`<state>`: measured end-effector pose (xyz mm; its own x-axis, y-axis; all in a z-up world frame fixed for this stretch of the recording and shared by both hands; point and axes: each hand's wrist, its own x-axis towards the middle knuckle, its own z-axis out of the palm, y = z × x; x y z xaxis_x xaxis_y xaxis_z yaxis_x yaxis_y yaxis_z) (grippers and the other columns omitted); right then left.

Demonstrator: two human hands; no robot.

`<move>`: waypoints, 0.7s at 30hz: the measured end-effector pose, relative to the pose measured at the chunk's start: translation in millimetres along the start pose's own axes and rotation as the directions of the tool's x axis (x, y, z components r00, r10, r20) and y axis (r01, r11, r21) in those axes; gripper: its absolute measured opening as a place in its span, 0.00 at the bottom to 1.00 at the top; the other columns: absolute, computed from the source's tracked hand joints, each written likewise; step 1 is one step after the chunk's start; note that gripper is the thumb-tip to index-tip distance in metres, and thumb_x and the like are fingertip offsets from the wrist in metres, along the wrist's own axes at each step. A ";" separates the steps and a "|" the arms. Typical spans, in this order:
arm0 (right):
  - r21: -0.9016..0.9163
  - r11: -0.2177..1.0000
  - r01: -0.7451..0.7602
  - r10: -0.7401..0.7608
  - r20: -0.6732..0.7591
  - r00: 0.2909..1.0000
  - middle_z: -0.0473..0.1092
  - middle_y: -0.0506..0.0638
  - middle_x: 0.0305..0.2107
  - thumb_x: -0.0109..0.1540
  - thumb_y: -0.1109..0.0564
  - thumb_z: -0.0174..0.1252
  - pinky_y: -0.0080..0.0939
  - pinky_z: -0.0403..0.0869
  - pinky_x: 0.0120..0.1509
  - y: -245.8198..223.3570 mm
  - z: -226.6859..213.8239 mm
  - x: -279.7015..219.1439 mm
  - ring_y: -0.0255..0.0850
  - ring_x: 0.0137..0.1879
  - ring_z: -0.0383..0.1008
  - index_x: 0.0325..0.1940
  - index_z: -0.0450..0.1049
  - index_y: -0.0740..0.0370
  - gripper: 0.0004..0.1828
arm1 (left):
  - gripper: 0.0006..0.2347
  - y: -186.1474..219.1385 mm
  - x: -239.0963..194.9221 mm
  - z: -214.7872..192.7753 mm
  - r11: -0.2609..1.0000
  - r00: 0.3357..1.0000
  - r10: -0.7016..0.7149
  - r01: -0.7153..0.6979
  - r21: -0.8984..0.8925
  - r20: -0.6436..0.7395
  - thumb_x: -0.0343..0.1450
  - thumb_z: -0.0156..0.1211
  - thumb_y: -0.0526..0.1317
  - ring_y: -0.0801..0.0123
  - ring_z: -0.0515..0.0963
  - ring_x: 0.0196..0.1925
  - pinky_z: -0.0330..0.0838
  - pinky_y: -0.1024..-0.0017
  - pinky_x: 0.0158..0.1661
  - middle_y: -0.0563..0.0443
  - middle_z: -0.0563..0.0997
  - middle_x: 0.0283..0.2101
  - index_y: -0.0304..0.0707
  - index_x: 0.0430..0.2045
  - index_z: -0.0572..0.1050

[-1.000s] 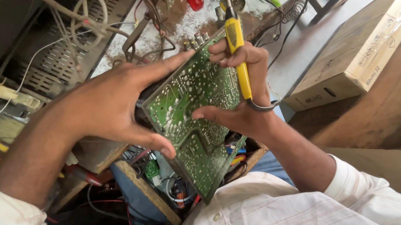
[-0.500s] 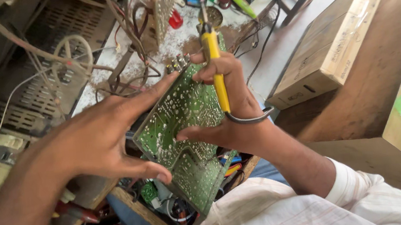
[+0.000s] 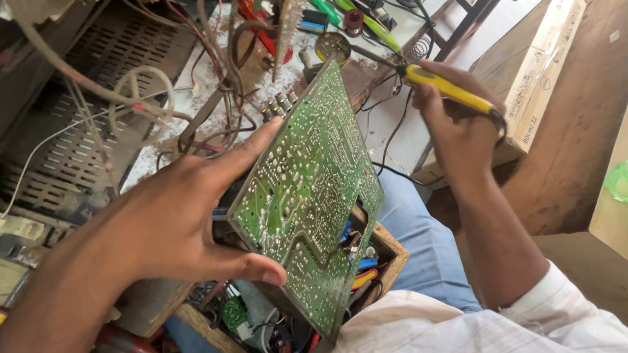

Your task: The person uses a soldering iron to apply heat to various points on a green circuit board. They hold the board with one hand and the soldering iron with the other, moving the iron across different solder joints.

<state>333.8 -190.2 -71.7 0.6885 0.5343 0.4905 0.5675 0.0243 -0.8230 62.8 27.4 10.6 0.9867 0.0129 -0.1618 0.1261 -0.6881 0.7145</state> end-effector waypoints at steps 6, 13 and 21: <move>-0.164 0.985 0.044 -0.042 0.016 0.999 0.78 0.57 0.46 0.68 0.65 0.62 0.33 0.80 0.53 2.2 15.0 9.4 0.37 0.50 0.80 0.58 0.77 0.70 0.14 | 0.65 1.4 2.5 0.2 0.995 0.994 -0.090 0.086 0.055 0.065 0.46 0.72 0.71 0.65 0.72 0.07 0.66 0.65 0.17 0.52 0.67 0.08 0.44 0.78 0.42; -0.136 0.990 0.040 -0.035 0.043 0.998 0.78 0.57 0.49 0.70 0.66 0.60 0.33 0.81 0.52 0.1 21.8 16.0 0.37 0.52 0.81 0.59 0.77 0.69 0.13 | 0.63 -7.1 0.0 3.6 0.999 0.999 0.046 -0.046 0.007 -0.015 0.48 0.69 0.69 0.69 0.73 0.07 0.67 0.66 0.17 0.54 0.70 0.06 0.35 0.76 0.45; 0.139 0.988 0.071 -0.065 -0.046 0.997 0.76 0.59 0.47 0.75 0.58 0.59 0.42 0.85 0.53 9.5 -15.9 -15.0 0.41 0.47 0.81 0.65 0.71 0.71 0.17 | 0.61 -9.0 -0.7 3.8 0.994 0.994 0.106 -0.106 -0.003 -0.038 0.50 0.74 0.66 0.65 0.79 0.11 0.74 0.65 0.21 0.44 0.82 0.20 0.31 0.74 0.46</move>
<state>336.0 -211.4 -82.2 0.6704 0.4919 0.5555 0.5464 0.1793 -0.8181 60.5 30.8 1.7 0.9977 -0.0325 -0.0590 0.0209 -0.6838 0.7294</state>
